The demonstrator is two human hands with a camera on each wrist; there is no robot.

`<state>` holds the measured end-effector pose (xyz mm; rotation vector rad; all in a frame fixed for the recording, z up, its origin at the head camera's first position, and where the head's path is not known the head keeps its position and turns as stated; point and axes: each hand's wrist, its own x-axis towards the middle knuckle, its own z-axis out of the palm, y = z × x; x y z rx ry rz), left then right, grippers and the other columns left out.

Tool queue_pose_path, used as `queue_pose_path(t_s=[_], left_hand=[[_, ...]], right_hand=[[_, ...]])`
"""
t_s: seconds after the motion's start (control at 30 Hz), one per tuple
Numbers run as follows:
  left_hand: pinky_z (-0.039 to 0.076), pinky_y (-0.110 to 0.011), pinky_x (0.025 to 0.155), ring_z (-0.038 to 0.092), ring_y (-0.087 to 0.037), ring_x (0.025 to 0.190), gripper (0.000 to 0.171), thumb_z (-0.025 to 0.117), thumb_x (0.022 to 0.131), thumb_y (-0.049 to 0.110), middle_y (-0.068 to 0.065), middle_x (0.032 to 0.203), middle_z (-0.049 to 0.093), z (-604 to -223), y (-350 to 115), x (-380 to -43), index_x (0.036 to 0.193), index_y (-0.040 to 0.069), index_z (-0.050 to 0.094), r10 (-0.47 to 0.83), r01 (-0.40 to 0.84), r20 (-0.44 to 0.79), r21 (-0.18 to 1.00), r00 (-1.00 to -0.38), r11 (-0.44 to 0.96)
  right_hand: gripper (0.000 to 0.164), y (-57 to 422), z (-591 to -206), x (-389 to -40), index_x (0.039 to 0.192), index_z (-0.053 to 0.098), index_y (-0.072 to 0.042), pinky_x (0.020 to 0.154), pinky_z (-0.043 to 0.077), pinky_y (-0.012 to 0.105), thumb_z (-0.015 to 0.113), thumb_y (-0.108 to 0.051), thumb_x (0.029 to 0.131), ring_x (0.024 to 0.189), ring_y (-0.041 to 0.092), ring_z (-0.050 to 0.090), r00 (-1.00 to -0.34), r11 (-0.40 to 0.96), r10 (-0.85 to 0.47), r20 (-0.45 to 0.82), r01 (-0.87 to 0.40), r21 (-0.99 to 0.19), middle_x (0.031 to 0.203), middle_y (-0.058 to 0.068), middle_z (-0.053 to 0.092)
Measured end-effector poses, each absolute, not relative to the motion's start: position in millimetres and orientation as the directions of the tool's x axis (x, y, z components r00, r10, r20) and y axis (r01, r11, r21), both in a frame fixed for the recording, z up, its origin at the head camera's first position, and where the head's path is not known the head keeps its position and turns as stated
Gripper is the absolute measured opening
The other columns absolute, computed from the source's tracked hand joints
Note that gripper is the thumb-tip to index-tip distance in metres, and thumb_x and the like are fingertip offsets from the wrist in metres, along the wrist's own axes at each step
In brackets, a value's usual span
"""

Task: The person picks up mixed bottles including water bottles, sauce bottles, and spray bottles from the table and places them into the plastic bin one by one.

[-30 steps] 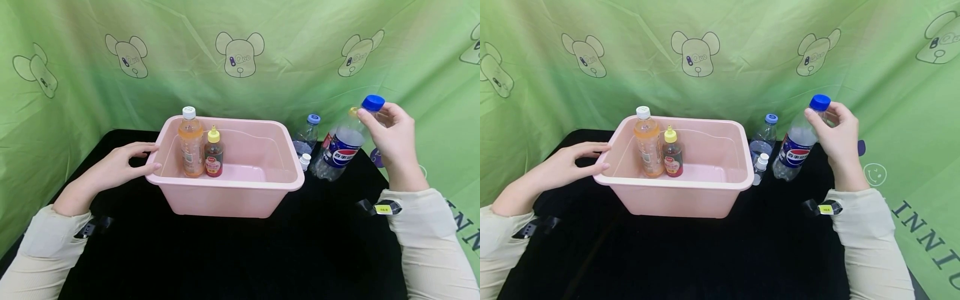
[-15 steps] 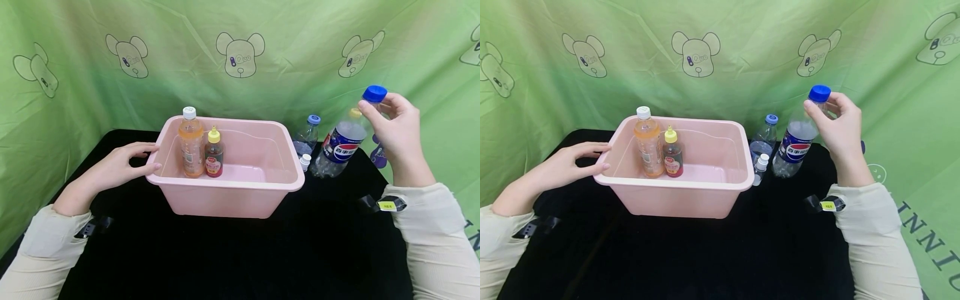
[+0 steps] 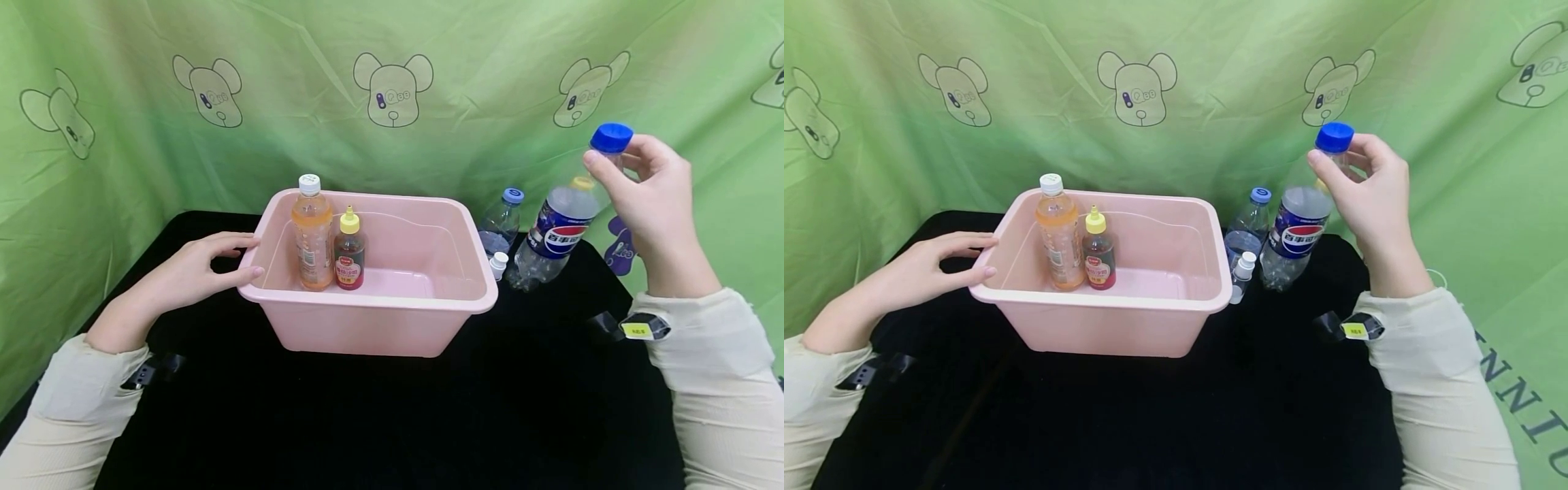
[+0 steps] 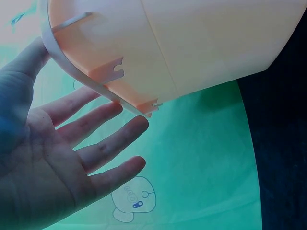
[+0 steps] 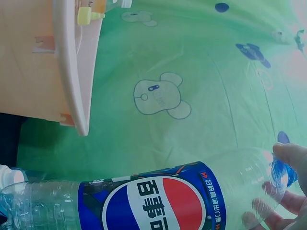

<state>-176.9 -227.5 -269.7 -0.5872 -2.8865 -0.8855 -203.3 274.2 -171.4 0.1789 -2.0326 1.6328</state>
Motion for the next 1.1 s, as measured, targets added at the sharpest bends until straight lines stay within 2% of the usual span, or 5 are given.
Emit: queue_pose_path(t_s=[0.27, 0.5, 0.83, 1.1], left_hand=[[0.042, -0.053, 0.097, 0.053, -0.036, 0.117, 0.056, 0.062, 0.087, 0.038, -0.016, 0.138, 0.049, -268.7, -227.1, -175.3, 0.134, 0.009, 0.049, 0.34, 0.369, 0.158, 0.538, -0.927, 0.758], [0.041, -0.054, 0.098, 0.053, -0.037, 0.118, 0.056, 0.061, 0.088, 0.039, -0.015, 0.139, 0.048, -269.4, -227.3, -175.3, 0.134, 0.01, 0.049, 0.337, 0.362, 0.15, 0.542, -0.93, 0.759], [0.041, -0.053, 0.098, 0.053, -0.037, 0.118, 0.057, 0.061, 0.088, 0.038, -0.016, 0.138, 0.048, -268.5, -226.5, -175.5, 0.134, 0.009, 0.049, 0.338, 0.367, 0.156, 0.53, -0.928, 0.764], [0.041, -0.053, 0.097, 0.053, -0.037, 0.117, 0.056, 0.062, 0.088, 0.038, -0.016, 0.138, 0.049, -267.9, -226.5, -175.7, 0.134, 0.009, 0.049, 0.342, 0.374, 0.161, 0.529, -0.926, 0.762]], right_hand=[[0.022, 267.6, -161.1, -203.0, 0.101, 0.068, -0.015, 0.087, 0.045, 0.01, 0.072, -0.009, 0.08, 0.092, 0.003, 0.056, -0.854, 0.275, 0.177, 0.489, -0.434, -0.858, 0.098, -0.01, 0.064], [0.027, 260.6, -152.4, -202.3, 0.108, 0.066, -0.013, 0.101, 0.041, 0.015, 0.071, -0.013, 0.082, 0.096, 0.003, 0.056, -0.863, 0.322, 0.155, 0.48, -0.415, -0.851, 0.106, -0.01, 0.061], [0.027, 250.1, -140.1, -202.7, 0.107, 0.065, -0.012, 0.088, 0.045, 0.008, 0.071, -0.012, 0.081, 0.096, 0.004, 0.056, -0.866, 0.305, 0.127, 0.484, -0.43, -0.85, 0.106, -0.008, 0.061], [0.027, 241.6, -130.5, -202.4, 0.109, 0.065, -0.012, 0.089, 0.046, 0.01, 0.07, -0.013, 0.082, 0.095, 0.004, 0.056, -0.853, 0.363, 0.119, 0.509, -0.44, -0.821, 0.102, -0.009, 0.061]])
